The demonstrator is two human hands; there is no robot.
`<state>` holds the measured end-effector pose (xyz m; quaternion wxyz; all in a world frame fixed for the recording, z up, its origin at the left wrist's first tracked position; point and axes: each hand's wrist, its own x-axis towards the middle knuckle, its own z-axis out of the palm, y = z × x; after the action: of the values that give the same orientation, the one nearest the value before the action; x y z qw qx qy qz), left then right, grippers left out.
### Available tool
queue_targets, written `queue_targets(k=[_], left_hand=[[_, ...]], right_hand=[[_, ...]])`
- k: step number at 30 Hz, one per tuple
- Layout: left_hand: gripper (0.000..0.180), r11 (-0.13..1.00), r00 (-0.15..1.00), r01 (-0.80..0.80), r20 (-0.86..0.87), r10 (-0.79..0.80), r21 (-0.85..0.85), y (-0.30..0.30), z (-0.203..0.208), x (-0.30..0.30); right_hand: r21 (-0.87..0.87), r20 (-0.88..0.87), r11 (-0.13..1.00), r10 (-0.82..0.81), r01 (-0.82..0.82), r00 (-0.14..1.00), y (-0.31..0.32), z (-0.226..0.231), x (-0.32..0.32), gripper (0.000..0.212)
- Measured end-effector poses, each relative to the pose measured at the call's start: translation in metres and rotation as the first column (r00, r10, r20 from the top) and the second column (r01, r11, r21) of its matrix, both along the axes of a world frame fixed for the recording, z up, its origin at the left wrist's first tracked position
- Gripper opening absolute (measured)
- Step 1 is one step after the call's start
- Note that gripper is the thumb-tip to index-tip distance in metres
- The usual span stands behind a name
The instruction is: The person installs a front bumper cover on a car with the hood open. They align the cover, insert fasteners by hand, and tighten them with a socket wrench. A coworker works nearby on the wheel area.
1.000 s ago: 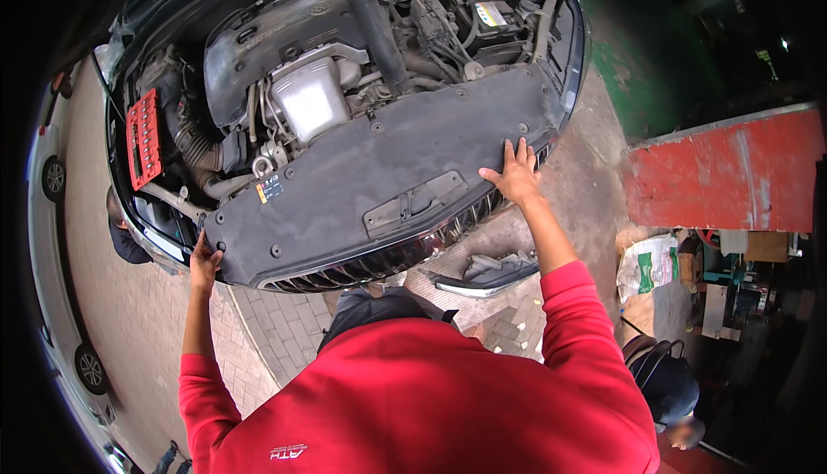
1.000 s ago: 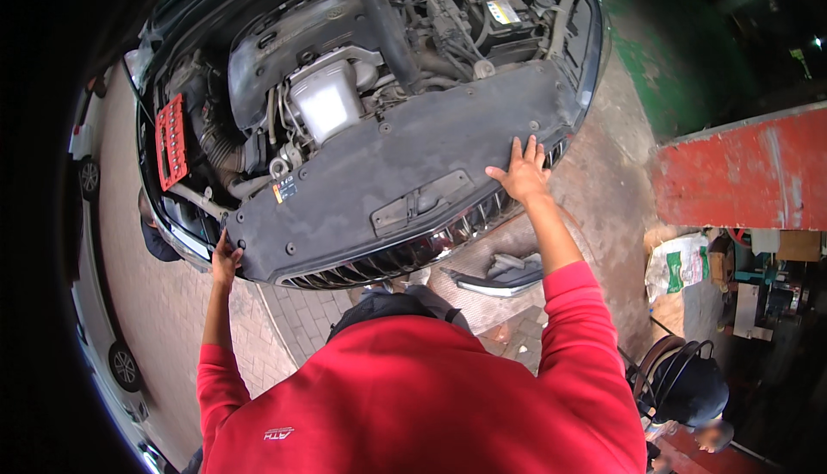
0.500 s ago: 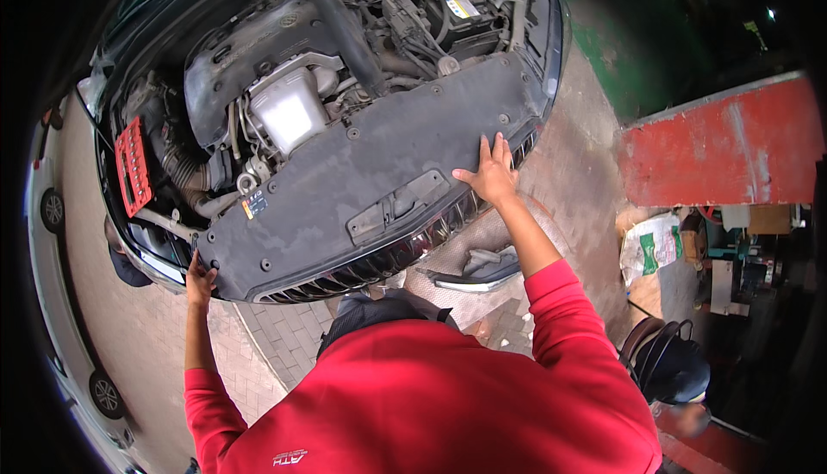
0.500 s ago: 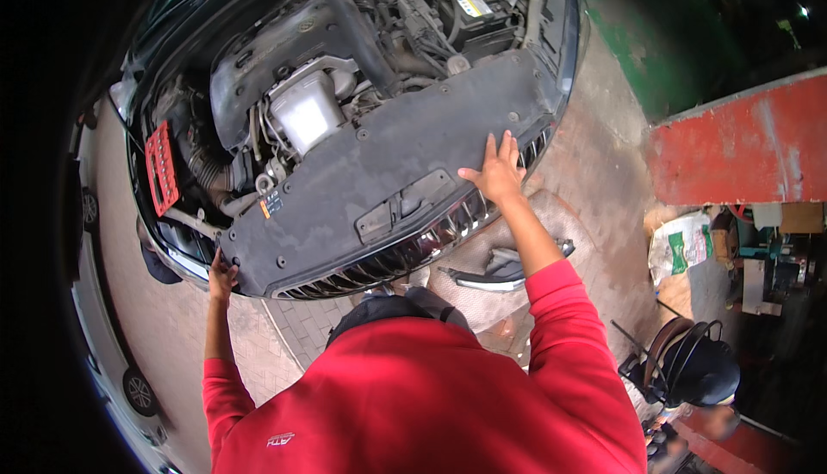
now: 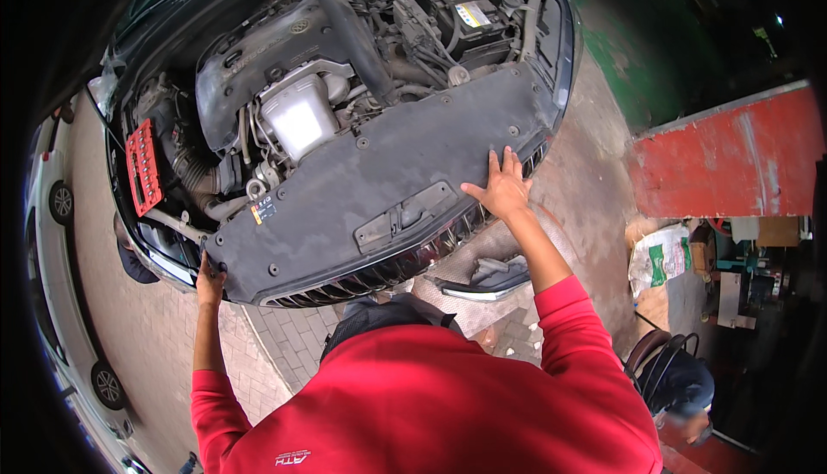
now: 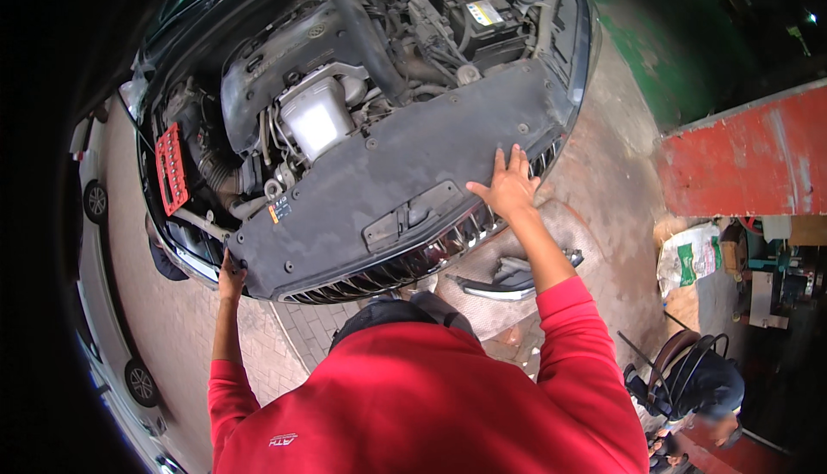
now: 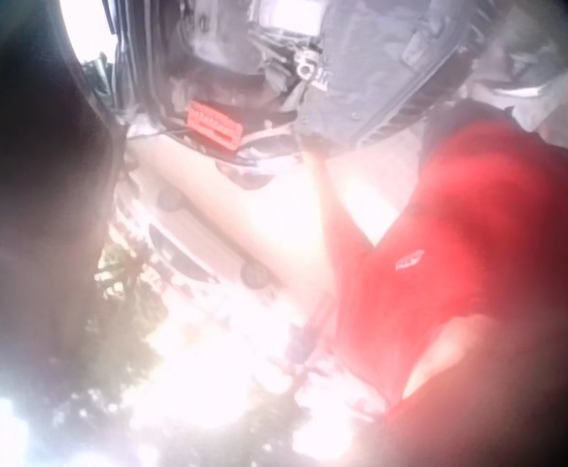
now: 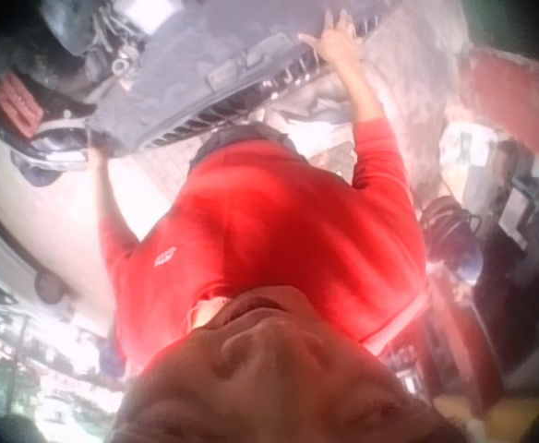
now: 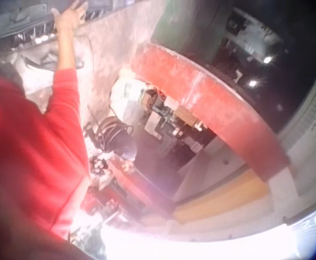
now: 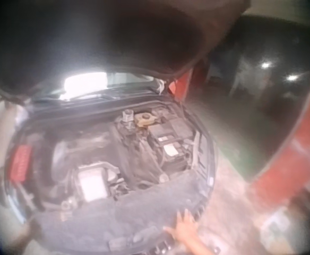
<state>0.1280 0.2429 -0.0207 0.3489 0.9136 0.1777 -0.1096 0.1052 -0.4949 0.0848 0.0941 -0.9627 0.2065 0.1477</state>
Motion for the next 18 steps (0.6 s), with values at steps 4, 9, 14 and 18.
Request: queue_targets(k=[4,9,14,18], left_hand=[[0.096,0.891,0.993,0.068,0.059,-0.105,0.448,-0.020,0.002,-0.004],[0.095,0.929,0.974,0.181,0.074,-0.215,0.322,-0.045,0.014,-0.010],[0.094,0.907,0.973,0.209,0.016,-0.230,0.365,-0.057,0.035,-0.005],[0.084,0.813,0.940,0.270,0.043,-0.339,0.515,-0.110,0.064,0.001]], right_hand=[[-0.009,-0.117,1.000,0.019,-0.020,0.993,-0.005,0.018,0.016,0.108],[-0.056,-0.128,0.995,0.079,-0.087,0.989,-0.007,0.012,0.042,0.109],[-0.077,-0.130,0.993,0.082,-0.092,0.988,-0.009,0.006,0.041,0.112],[0.017,-0.151,0.997,0.075,-0.074,0.986,-0.016,0.015,0.047,0.109]])
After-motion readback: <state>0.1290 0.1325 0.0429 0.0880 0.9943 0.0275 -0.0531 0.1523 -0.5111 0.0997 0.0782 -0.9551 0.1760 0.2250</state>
